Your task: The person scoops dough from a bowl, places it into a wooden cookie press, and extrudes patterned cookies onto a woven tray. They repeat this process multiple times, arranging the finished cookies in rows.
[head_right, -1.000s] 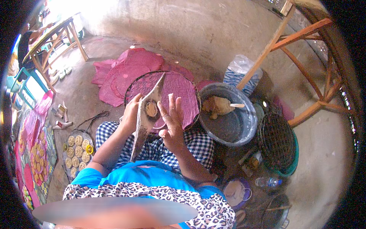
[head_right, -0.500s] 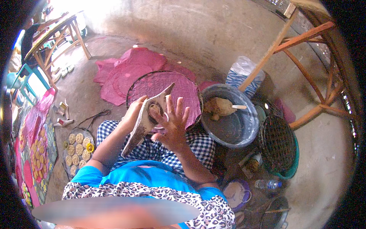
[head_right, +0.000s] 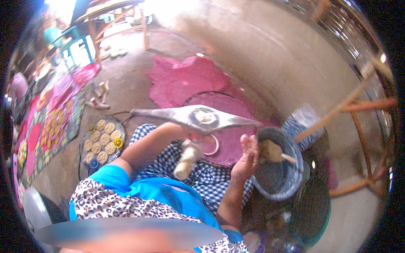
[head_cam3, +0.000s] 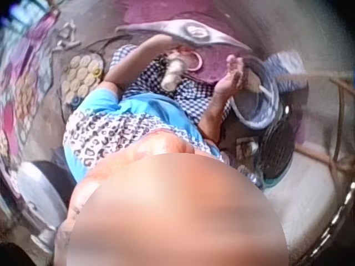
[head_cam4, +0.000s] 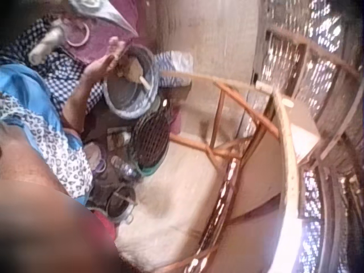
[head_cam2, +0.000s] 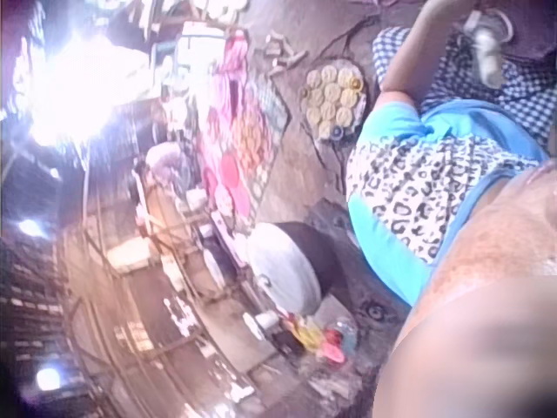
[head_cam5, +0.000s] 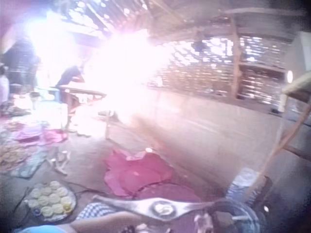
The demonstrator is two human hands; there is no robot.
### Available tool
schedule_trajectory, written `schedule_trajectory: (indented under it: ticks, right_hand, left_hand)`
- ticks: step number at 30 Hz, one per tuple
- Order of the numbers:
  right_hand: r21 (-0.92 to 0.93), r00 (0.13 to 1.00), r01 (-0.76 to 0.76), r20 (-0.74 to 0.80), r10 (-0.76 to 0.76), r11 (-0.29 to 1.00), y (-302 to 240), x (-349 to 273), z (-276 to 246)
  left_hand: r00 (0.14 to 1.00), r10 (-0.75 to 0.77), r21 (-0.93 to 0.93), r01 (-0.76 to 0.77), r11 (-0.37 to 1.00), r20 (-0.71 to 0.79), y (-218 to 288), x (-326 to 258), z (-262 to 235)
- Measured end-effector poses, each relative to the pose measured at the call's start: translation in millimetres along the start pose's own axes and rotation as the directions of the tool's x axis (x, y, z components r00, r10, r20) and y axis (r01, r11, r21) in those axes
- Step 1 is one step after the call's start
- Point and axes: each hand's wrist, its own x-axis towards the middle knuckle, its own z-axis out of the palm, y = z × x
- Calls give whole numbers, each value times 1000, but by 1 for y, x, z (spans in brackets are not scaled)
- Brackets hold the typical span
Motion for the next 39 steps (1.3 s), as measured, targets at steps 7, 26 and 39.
schedule_trajectory:
  ticks: [7, 26, 39]
  right_hand:
    - [-266, 627, -644, 354, 693, 718, 65, -23, -16]
    - [275, 886, -386, -156, 437, 881, 28, 12, 20]
    - [-331, 948, 174, -199, -248, 928, -23, -2, 49]
  left_hand:
    - [971, 27, -969, 236, 75, 239, -8, 13, 36]
    - [890, 434, 582, -282, 763, -138, -54, 1, -5]
    - [875, 434, 824, -402, 399, 216, -40, 7, -7]
